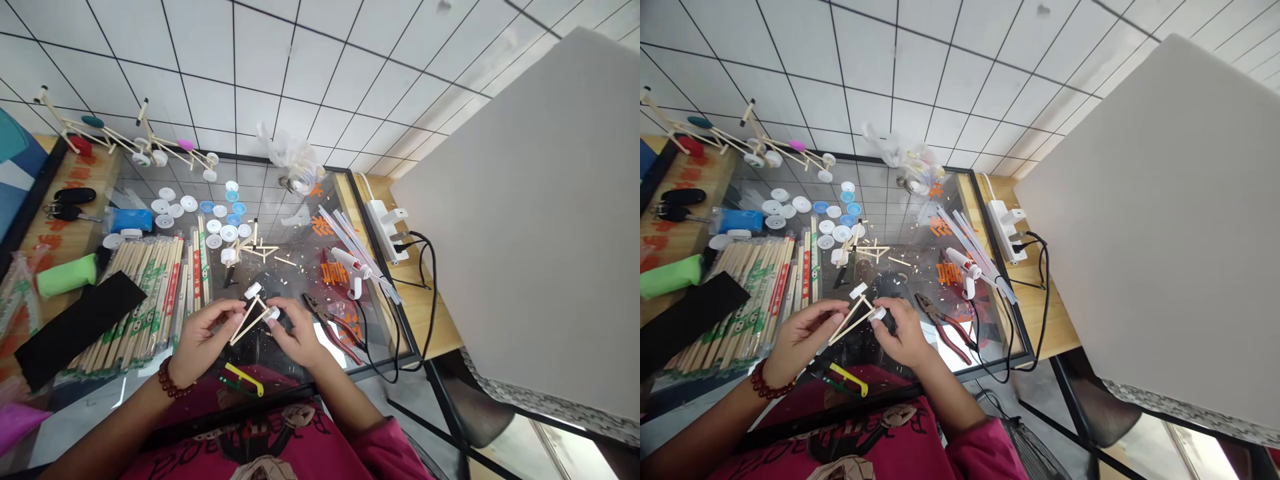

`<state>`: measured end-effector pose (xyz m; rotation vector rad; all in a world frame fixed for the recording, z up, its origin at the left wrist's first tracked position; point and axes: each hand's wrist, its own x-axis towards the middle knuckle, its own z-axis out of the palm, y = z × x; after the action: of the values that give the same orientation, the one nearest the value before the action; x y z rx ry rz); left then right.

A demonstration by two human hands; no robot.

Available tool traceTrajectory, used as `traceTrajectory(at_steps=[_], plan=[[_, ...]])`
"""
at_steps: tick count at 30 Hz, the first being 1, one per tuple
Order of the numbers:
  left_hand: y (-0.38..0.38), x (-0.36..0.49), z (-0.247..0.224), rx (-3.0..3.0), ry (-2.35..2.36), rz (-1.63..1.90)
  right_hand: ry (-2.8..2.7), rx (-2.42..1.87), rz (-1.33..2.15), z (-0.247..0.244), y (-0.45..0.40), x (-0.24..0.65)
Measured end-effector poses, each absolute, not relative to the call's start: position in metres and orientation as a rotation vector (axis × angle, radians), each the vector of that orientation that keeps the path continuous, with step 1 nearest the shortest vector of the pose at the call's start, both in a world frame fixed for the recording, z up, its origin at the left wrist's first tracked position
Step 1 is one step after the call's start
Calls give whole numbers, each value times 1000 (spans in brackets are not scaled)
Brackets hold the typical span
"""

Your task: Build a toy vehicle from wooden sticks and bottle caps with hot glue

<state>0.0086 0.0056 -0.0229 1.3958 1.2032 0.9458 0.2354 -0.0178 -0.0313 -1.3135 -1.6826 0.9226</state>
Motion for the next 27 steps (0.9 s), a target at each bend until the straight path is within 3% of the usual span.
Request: traceTrajectory(at_steps=[4,11,19,27], plan=[[11,9,-13,1662,1197,1059,-1269,-1245,1287,-29,-17,234],[16,36,4,1739,1042,916,-883,-984,1739,-23,-12,219],[10,45,0,1726,1249,934,-1294,-1192,1305,-22,-17,228],[10,44,4,1927,1319,760,-997,-1226,1265,-30,-10,224]])
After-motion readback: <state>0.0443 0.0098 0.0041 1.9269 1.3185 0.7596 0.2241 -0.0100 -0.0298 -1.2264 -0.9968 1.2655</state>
